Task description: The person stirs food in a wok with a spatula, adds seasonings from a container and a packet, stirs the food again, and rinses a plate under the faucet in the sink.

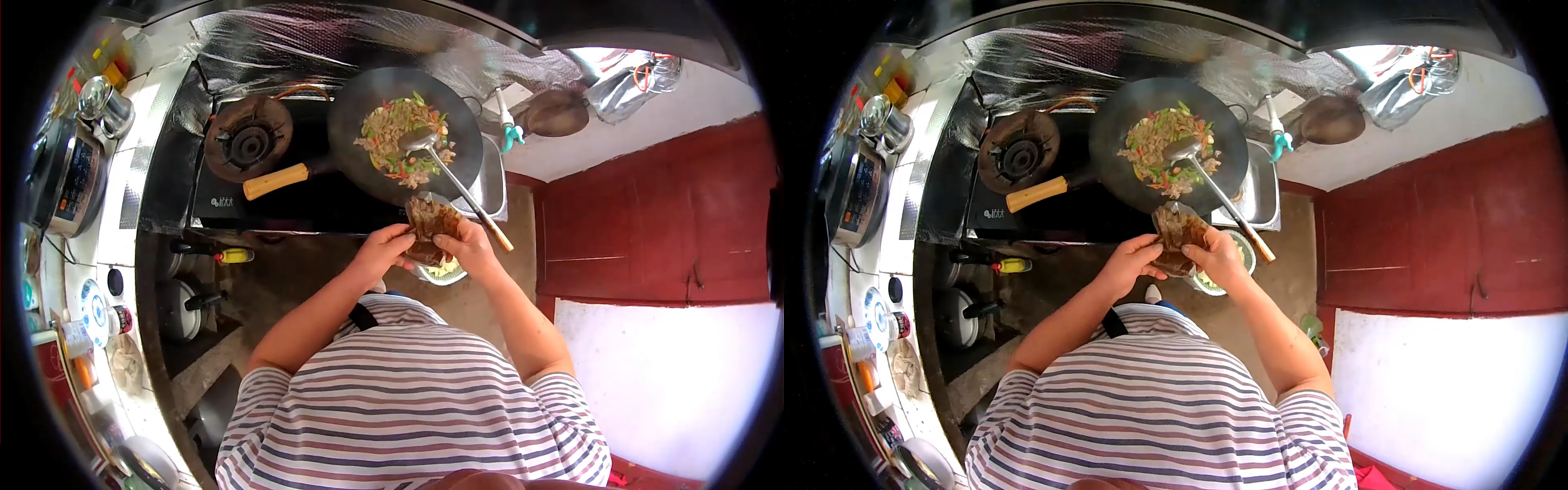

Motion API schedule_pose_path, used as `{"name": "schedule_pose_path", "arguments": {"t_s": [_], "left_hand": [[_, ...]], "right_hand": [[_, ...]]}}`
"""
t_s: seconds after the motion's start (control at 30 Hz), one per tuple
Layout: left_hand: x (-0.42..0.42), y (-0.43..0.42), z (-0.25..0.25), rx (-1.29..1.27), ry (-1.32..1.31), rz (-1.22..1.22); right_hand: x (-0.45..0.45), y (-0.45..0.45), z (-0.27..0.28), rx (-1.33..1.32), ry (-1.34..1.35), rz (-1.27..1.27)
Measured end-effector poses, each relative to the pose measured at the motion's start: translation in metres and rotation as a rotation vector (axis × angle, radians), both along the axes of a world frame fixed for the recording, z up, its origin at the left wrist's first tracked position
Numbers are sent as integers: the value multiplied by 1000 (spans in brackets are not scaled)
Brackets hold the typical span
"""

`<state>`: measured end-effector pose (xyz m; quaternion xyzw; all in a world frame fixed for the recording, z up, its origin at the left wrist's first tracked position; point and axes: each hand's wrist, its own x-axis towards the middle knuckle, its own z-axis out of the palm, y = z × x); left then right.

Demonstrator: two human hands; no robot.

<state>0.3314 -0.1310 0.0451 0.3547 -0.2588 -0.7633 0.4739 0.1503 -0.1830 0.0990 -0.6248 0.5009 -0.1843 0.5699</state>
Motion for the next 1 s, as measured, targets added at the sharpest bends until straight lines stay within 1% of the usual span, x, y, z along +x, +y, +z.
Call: {"name": "schedule_pose_path", "arguments": {"t_s": [0.03, 0.07, 0.13, 0.17, 0.2, 0.27, 0.33, 0.37, 0.4, 0.43, 0.47, 0.5, 0.53, 0.6, 0.67, 0.73, 0.77, 0.8, 0.87, 0.9, 1.0], "left_hand": [[-2, -2, -2, 0, 5, 10], [-4, -4, -5, -15, 2, 9], [-9, -9, -11, -34, 3, 14], [-15, -11, -13, -57, -9, 15], [-19, -13, -16, -78, -21, 14], [-27, -19, -21, -66, -19, -4], [-35, -23, -16, 49, 72, 76], [-38, -26, -18, 48, 78, 84], [-41, -28, -22, 71, 165, 111], [-42, -31, -24, 94, 252, 138], [-42, -33, -27, 95, 259, 151], [-43, -35, -28, 72, 243, 152], [-43, -38, -29, 50, 226, 152], [-43, -42, -27, 47, 232, 163], [-45, -45, -29, 42, 232, 168], [-49, -51, -32, 53, 307, 259], [-50, -53, -32, 49, 311, 271], [-50, -56, -33, 47, 266, 320], [-53, -58, -33, 52, 224, 365], [-54, -59, -32, 42, 205, 384], [-59, -66, -34, 17, 153, 418]], "right_hand": [[-4, -1, 0, 26, -40, 40], [-12, -6, -6, 62, 34, 94], [-5, -8, 25, 101, 1, 52], [-7, -14, 33, 143, 38, 26], [-8, -19, 41, 165, 52, 53], [-15, -31, 38, 142, 203, 143], [-15, -37, 38, 175, 238, 168], [-15, -40, 38, 211, 267, 193], [-16, -43, 36, 211, 274, 205], [-19, -44, 32, 285, 120, 169], [-20, -46, 29, 361, -32, 133], [-21, -49, 29, 389, -31, 132], [-22, -54, 31, 394, -23, 141], [-21, -61, 37, 320, 86, 207], [-20, -64, 38, 275, 126, 177], [-19, -64, 47, 266, 228, 144], [-22, -67, 44, 198, 234, 152], [-25, -73, 46, 196, 239, 164], [-33, -80, 50, 39, 312, 94], [-35, -80, 49, 40, 314, 88], [-36, -84, 46, 219, 282, 222]]}}
